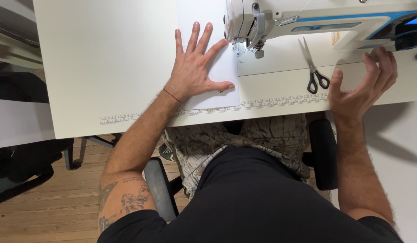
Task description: Cutting a paper template with scissors and aligning leather material at a sewing station
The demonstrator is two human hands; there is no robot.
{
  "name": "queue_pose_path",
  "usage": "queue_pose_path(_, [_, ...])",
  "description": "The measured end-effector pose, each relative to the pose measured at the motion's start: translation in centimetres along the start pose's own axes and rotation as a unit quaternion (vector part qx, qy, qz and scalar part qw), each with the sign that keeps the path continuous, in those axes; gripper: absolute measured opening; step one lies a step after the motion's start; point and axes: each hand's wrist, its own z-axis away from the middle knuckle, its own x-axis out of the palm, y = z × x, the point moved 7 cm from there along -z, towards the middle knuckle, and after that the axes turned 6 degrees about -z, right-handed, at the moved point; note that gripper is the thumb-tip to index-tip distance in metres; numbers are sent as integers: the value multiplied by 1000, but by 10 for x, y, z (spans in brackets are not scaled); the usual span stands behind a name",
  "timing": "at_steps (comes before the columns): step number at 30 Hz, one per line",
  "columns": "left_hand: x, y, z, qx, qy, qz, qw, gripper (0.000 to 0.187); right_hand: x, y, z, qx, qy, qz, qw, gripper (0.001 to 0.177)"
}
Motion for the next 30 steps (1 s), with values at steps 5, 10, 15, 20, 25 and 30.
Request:
queue_pose_path(5, [1, -1, -2, -4, -9, -3, 1000, 119, 1, 0, 2, -3, 0, 2, 1000, 46])
queue_pose_path(10, [0, -3, -6, -4, 3, -7, 1000, 119, 1, 4, 4, 1, -6, 8, 1000, 46])
queue_pose_path(15, [1, -6, -10, -16, -17, -18, 1000, 122, 2, 4, 3, -2, -7, 5, 1000, 47])
queue_pose_path(20, [-1, -9, -14, -16, -5, -3, 1000, 120, 3, 4, 3, 8, -5, 1, 1000, 48])
queue_pose_path(25, [-3, -13, -18, -18, 3, 9, 1000, 119, 3, 0, 0, 10, -13, -1, 1000, 48])
queue_pose_path(30, [-2, -15, -23, -18, -2, 8, 1000, 120, 4, 4, 3, 5, -8, 6, 1000, 50])
